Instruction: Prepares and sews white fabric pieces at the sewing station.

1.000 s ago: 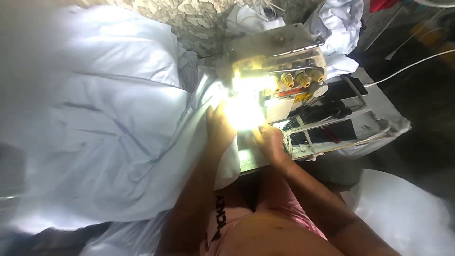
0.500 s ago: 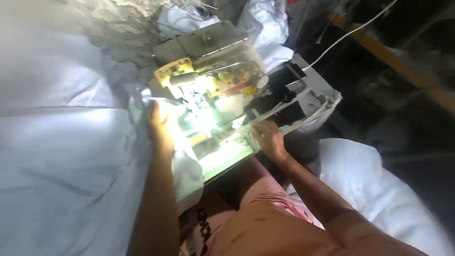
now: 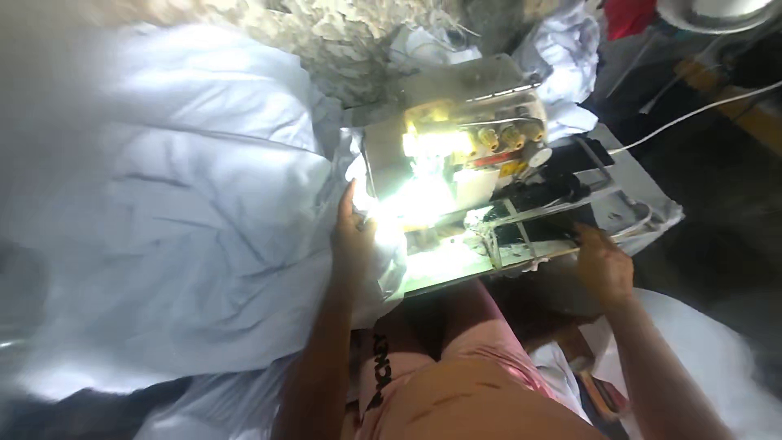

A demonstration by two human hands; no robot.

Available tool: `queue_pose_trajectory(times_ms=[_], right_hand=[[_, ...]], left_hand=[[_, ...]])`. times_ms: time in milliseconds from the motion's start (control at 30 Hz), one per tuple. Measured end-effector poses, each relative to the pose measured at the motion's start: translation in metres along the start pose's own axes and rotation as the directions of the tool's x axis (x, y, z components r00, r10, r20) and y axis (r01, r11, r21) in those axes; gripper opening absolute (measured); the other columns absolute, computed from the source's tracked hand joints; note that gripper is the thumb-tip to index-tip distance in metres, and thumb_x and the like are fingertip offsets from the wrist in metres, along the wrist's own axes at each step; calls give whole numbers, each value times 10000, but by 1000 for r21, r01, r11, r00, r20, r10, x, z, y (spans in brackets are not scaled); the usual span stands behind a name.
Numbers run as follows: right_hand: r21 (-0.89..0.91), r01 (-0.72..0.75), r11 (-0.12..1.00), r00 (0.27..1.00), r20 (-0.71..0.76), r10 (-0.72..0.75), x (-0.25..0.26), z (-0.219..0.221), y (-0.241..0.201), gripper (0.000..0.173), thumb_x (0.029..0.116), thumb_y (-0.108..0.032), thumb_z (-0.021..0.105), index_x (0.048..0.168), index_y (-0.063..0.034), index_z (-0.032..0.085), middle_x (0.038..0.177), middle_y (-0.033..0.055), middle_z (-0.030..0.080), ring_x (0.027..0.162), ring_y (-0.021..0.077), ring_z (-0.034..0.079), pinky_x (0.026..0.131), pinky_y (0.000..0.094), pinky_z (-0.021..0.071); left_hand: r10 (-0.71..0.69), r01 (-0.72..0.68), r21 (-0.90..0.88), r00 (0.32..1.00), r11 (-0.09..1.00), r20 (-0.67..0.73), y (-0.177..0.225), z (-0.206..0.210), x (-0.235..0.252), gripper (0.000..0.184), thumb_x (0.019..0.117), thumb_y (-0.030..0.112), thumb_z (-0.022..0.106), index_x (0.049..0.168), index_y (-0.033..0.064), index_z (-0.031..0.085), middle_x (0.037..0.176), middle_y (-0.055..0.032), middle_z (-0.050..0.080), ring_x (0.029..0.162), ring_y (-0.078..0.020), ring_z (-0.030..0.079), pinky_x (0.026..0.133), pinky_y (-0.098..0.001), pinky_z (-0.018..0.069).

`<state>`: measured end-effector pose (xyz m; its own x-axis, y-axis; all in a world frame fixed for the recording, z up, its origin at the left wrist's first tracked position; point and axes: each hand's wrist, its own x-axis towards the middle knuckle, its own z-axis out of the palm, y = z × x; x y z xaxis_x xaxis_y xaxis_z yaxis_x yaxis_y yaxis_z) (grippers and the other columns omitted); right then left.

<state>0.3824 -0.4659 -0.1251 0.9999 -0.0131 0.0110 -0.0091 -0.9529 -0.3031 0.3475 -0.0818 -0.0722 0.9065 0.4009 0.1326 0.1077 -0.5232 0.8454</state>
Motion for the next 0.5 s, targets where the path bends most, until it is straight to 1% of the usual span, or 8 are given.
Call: queue_pose_trajectory(times_ms=[33, 100, 200, 267, 333, 400, 467, 500], right_hand=[[42, -53, 998, 999, 12, 53, -5, -7, -2, 383, 1057, 15, 403, 1410, 36, 548, 1322, 368, 574, 1103, 602, 606, 889, 745, 451], [169, -33, 985, 999, -7, 34, -12, -18, -11, 369, 1080, -51, 389, 1381, 44, 580, 1305, 351, 598, 1104, 577, 617, 914, 732, 441], [381, 145, 913, 988, -3, -156, -15, -26, -51, 344, 1043, -142, 583, 1337, 36, 608, 1219, 275, 649, 1029, 419, 662, 895, 606, 516], [415, 331, 847, 942, -88, -324, -10, -21, -86, 350, 979, -113, 683, 1300, 19, 637, 1128, 225, 672, 905, 339, 675, 796, 539, 560], [347, 512, 786, 859, -202, -471, 0, -13, -123, 316, 960, -88, 692, 1258, 14, 674, 1087, 221, 687, 886, 352, 697, 759, 529, 577], [259, 618, 742, 784, -282, -553, 14, -2, -161, 244, 944, -81, 687, 1160, 27, 719, 1022, 231, 697, 874, 394, 709, 725, 543, 580], [208, 642, 738, 762, -270, -588, 20, 3, -191, 214, 954, -69, 659, 1128, 37, 725, 1038, 257, 703, 896, 437, 711, 715, 569, 576], [202, 633, 747, 772, -234, -591, 20, 6, -202, 234, 969, -70, 641, 1166, 27, 723, 1047, 264, 703, 905, 450, 708, 717, 580, 570]], left_hand=[[2, -2, -3, 1000, 1000, 13, 1, -3, -3, 649, 980, 23, 576, 1584, 94, 351, 836, -106, 664, 641, -100, 546, 639, -282, 475], [23, -23, -37, 1000, 999, 15, 3, -5, -9, 630, 992, 33, 563, 1583, 86, 351, 841, -99, 667, 658, -90, 559, 641, -272, 478], [81, -82, -91, 997, 993, -8, 9, -3, -16, 599, 1004, 46, 553, 1572, 75, 367, 844, -77, 661, 677, -66, 571, 651, -244, 489], [109, -112, -111, 993, 987, -32, 14, 0, -19, 591, 1003, 45, 547, 1568, 79, 378, 817, -52, 658, 652, -46, 565, 630, -225, 482], [104, -107, -105, 994, 989, -30, 17, 1, -22, 604, 1006, 50, 550, 1579, 91, 361, 826, -52, 658, 653, -45, 561, 629, -223, 478], [83, -85, -91, 996, 992, -28, 21, 2, -24, 622, 1006, 65, 563, 1587, 93, 342, 829, -63, 664, 654, -61, 567, 630, -239, 482], [86, -87, -72, 996, 994, -23, 25, 5, -28, 640, 1002, 70, 568, 1591, 68, 320, 844, -94, 676, 667, -95, 583, 642, -276, 497], [98, -99, -59, 995, 993, -14, 25, 7, -31, 643, 1004, 73, 571, 1592, 58, 311, 853, -109, 682, 673, -116, 596, 647, -297, 510]])
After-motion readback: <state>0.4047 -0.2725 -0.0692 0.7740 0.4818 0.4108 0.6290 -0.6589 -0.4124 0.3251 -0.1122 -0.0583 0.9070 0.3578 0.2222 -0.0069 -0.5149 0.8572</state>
